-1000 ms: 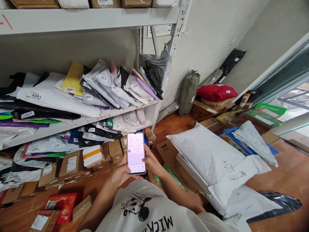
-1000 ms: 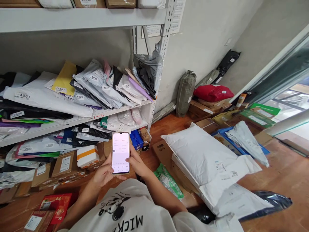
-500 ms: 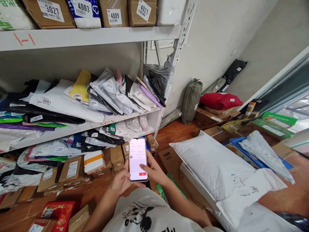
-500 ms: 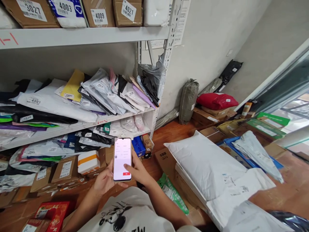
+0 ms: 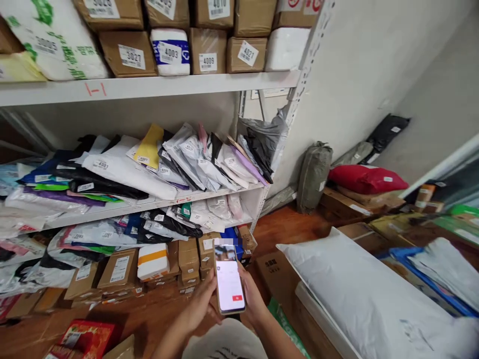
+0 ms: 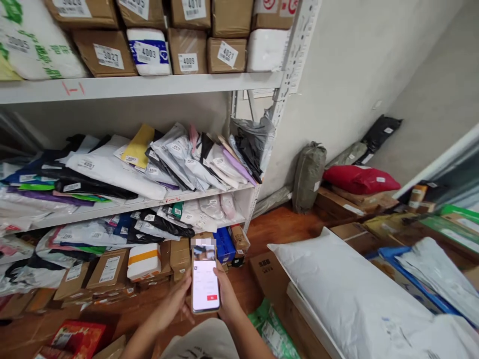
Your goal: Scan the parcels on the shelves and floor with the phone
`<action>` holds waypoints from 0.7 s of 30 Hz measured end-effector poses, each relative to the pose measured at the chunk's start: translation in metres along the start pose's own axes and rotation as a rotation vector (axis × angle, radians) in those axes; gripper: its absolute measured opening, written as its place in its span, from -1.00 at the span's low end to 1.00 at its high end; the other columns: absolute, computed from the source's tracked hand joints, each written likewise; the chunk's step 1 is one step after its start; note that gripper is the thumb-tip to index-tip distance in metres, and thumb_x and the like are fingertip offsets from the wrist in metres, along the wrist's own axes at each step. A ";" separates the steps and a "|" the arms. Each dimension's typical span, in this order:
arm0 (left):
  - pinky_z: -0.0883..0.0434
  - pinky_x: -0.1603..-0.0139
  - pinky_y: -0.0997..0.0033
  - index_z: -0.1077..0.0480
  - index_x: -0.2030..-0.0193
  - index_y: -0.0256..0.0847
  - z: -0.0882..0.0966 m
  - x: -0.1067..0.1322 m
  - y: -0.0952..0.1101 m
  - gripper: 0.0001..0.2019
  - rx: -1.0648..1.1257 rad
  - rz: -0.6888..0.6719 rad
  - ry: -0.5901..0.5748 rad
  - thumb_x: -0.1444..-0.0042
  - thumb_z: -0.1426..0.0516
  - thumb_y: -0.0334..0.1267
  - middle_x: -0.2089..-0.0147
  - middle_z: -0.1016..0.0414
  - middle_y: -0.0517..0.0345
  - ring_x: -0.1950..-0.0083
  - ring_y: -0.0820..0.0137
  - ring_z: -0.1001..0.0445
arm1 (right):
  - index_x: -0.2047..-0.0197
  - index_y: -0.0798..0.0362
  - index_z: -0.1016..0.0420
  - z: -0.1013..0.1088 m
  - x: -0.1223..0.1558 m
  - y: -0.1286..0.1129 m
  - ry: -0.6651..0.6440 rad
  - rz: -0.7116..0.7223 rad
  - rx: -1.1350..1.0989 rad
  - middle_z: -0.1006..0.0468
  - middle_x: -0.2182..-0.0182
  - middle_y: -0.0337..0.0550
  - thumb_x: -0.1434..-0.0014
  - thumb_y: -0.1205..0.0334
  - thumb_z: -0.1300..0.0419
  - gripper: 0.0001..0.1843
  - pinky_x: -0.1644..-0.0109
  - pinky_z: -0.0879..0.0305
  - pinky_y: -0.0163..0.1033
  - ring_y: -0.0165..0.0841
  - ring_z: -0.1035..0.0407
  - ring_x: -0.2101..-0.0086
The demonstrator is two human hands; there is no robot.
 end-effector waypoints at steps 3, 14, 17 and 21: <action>-0.30 0.60 0.54 -0.30 -0.29 -0.04 0.029 0.005 -0.008 -0.39 -0.178 -0.041 0.190 -0.13 -0.16 0.12 0.03 -0.45 -0.05 0.28 0.32 -0.44 | 0.23 0.01 -0.60 0.013 0.003 0.011 0.052 -0.080 -0.071 -0.69 0.29 -0.15 0.00 -0.09 -0.33 -0.63 0.16 -0.42 -0.11 -0.17 -0.54 0.32; -0.17 0.48 0.48 -0.40 0.04 -0.15 0.114 -0.029 -0.092 -0.31 -0.078 0.166 0.499 0.33 -0.26 0.18 0.49 -0.28 0.30 0.41 0.41 -0.30 | 0.16 -0.03 -0.62 0.077 0.003 0.012 0.264 -0.244 -0.204 -0.70 0.17 -0.10 0.10 -0.10 -0.40 -0.53 0.06 -0.47 0.05 0.00 -0.56 0.11; -0.18 0.46 0.48 -0.40 0.03 -0.15 0.101 -0.055 -0.079 -0.36 -0.092 0.135 0.461 0.27 -0.26 0.15 0.46 -0.32 0.28 0.39 0.41 -0.33 | 0.17 0.00 -0.61 0.093 -0.010 -0.006 0.276 -0.215 -0.174 -0.70 0.22 -0.10 0.12 -0.13 -0.40 -0.51 0.09 -0.49 0.05 0.01 -0.56 0.12; -0.21 0.42 0.47 -0.40 0.01 -0.13 0.079 -0.101 -0.065 -0.43 -0.161 0.169 0.424 0.18 -0.25 0.08 0.43 -0.37 0.27 0.38 0.41 -0.36 | 0.17 0.00 -0.60 0.121 -0.037 -0.043 0.292 -0.182 -0.173 -0.70 0.23 -0.13 0.10 -0.11 -0.40 -0.52 0.13 -0.49 -0.01 -0.04 -0.58 0.17</action>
Point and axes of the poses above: each hand's wrist, its own x-axis away from the middle knuckle, its own z-axis out of the back of the hand, y = z × x, the point moved 8 cm from there along -x, towards the middle knuckle
